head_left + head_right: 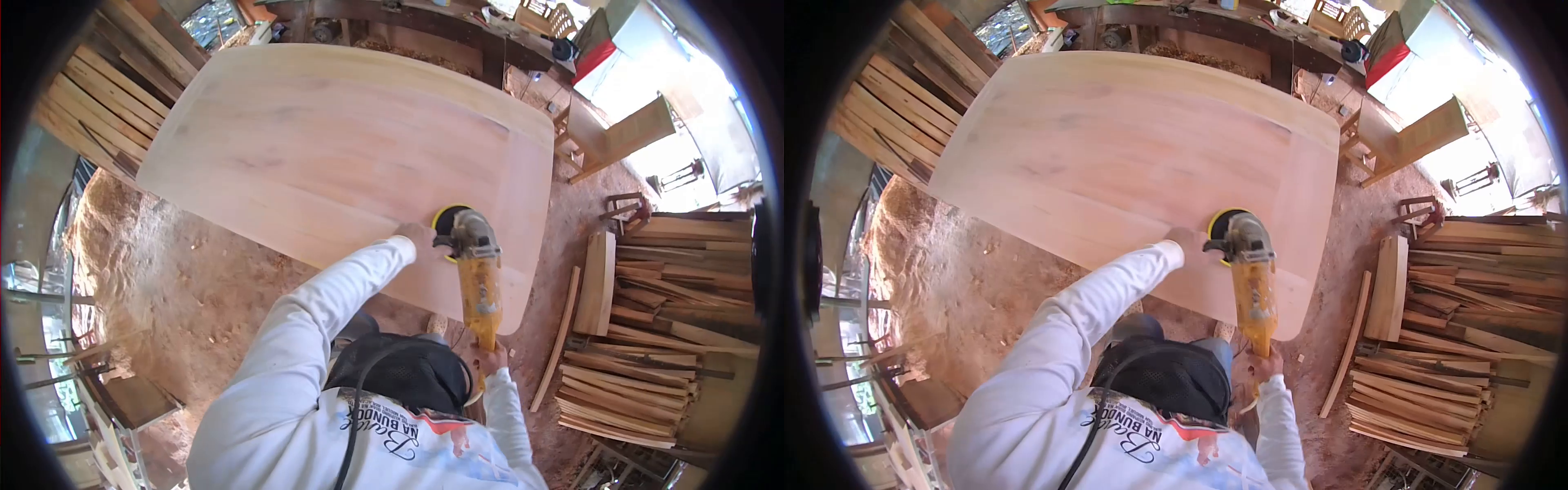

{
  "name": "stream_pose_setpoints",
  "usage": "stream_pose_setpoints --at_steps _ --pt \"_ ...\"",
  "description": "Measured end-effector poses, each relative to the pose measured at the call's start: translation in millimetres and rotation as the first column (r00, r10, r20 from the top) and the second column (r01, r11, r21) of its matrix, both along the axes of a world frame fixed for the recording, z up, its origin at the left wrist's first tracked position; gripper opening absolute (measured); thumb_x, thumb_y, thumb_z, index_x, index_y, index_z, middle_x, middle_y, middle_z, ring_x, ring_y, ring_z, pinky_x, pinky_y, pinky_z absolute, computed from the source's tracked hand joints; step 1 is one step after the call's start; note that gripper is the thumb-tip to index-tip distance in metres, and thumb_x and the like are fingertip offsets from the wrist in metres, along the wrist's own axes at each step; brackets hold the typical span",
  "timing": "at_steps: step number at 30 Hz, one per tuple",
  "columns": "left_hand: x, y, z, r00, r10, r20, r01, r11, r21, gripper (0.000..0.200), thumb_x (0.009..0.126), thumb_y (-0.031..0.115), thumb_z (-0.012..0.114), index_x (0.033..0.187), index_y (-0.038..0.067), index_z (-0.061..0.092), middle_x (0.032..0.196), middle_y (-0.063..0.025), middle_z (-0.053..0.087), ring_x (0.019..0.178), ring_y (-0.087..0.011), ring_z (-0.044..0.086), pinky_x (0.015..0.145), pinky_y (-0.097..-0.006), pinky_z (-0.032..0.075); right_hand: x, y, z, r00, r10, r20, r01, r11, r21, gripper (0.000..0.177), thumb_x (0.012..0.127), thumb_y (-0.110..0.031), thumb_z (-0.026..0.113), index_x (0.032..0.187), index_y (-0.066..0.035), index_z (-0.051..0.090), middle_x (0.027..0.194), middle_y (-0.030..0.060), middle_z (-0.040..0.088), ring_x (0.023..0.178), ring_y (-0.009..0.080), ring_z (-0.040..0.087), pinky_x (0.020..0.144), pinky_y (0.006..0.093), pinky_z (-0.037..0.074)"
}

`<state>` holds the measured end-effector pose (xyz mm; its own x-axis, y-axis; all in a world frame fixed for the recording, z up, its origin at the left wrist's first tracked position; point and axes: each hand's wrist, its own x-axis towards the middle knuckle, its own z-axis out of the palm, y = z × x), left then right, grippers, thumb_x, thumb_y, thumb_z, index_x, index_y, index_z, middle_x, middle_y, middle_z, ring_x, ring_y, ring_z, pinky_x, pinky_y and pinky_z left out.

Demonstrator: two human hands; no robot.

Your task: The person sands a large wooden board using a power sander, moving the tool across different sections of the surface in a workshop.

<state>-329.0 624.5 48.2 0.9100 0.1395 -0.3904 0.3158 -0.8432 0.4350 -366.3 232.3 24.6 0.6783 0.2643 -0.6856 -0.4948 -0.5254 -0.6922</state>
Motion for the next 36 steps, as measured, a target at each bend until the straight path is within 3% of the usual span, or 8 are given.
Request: stream_pose_setpoints --at_steps 6,9,12,18,22,26,35,36 --pt "-30 15 38 0.976 -0.214 0.049 0.215 0.977 -0.014 0.075 0.090 0.074 0.052 0.102 0.004 0.074 0.095 -0.0205 0.075 0.095 -0.0361 0.072 0.086 -0.0488 0.053 -116 19 22 0.957 -0.288 -0.036 0.290 0.954 0.077 0.044 0.075 -0.001 0.064 0.119 -0.001 0.064 0.097 0.0101 0.073 0.062 0.0172 0.063 0.055 0.0305 0.053" --pt "-57 0 49 0.960 -0.272 0.062 0.273 0.962 -0.011 0.077 0.090 0.078 0.049 0.097 0.006 0.075 0.093 -0.0200 0.074 0.088 -0.0382 0.072 0.083 -0.0497 0.053 -172 3 -8 0.945 -0.264 0.192 0.220 0.949 0.224 0.042 0.075 -0.001 0.065 0.117 -0.001 0.065 0.100 0.0102 0.073 0.073 0.0192 0.068 0.068 0.0302 0.056" --pt "-74 -10 52 0.941 -0.332 0.069 0.334 0.942 -0.023 0.075 0.091 0.077 0.050 0.096 0.007 0.076 0.091 -0.0200 0.074 0.088 -0.0388 0.072 0.084 -0.0501 0.053 -207 -2 6 0.933 -0.320 0.165 0.287 0.938 0.194 0.039 0.073 -0.003 0.069 0.112 -0.001 0.067 0.100 0.0107 0.074 0.083 0.0201 0.071 0.077 0.0317 0.056" --pt "-112 -36 56 0.954 -0.245 0.172 0.254 0.967 -0.035 0.071 0.091 0.074 0.052 0.100 0.007 0.076 0.090 -0.0192 0.075 0.089 -0.0388 0.072 0.086 -0.0496 0.054 -228 -12 19 0.828 -0.141 0.543 0.264 0.952 -0.157 0.036 0.072 -0.009 0.075 0.107 0.000 0.070 0.086 0.0112 0.073 0.081 0.0176 0.071 0.076 0.0354 0.056" --pt "-111 -55 55 0.938 -0.303 0.169 0.299 0.953 0.047 0.071 0.091 0.074 0.052 0.101 0.007 0.077 0.098 -0.0199 0.075 0.097 -0.0378 0.072 0.090 -0.0487 0.053 -241 -31 2 0.872 -0.258 0.415 0.271 0.962 0.029 0.022 0.084 -0.008 0.072 0.106 -0.004 0.070 0.086 0.0039 0.069 0.069 0.0132 0.064 0.063 0.0298 0.052" --pt "-112 -73 54 0.949 -0.291 0.125 0.284 0.956 0.067 0.079 0.089 0.078 0.049 0.104 0.005 0.077 0.099 -0.0211 0.075 0.101 -0.0357 0.071 0.095 -0.0468 0.052 -240 -43 20 0.852 -0.524 0.018 0.502 0.825 0.260 0.040 0.096 -0.043 0.070 0.106 -0.005 0.068 0.080 0.0034 0.064 0.063 0.0128 0.060 0.055 0.0276 0.049" --pt "-107 -88 44 0.962 -0.266 0.061 0.270 0.960 -0.068 0.084 0.084 0.083 0.050 0.100 0.005 0.079 0.090 -0.0216 0.075 0.091 -0.0367 0.074 0.083 -0.0443 0.057 -209 -77 -27 0.883 -0.391 0.261 0.394 0.918 0.042 0.062 0.095 -0.062 0.065 0.092 0.000 0.072 0.069 0.0021 0.061 0.060 0.0125 0.060 0.056 0.0299 0.053" --pt "-90 -88 -2 0.966 -0.253 0.054 0.251 0.967 0.030 0.083 0.084 0.082 0.052 0.105 0.005 0.078 0.098 -0.0218 0.075 0.097 -0.0367 0.073 0.087 -0.0456 0.056 -206 -82 -36 0.895 -0.388 0.218 0.384 0.921 0.063 0.062 0.095 -0.062 0.065 0.091 0.000 0.073 0.069 0.0022 0.062 0.059 0.0124 0.060 0.054 0.0296 0.052"
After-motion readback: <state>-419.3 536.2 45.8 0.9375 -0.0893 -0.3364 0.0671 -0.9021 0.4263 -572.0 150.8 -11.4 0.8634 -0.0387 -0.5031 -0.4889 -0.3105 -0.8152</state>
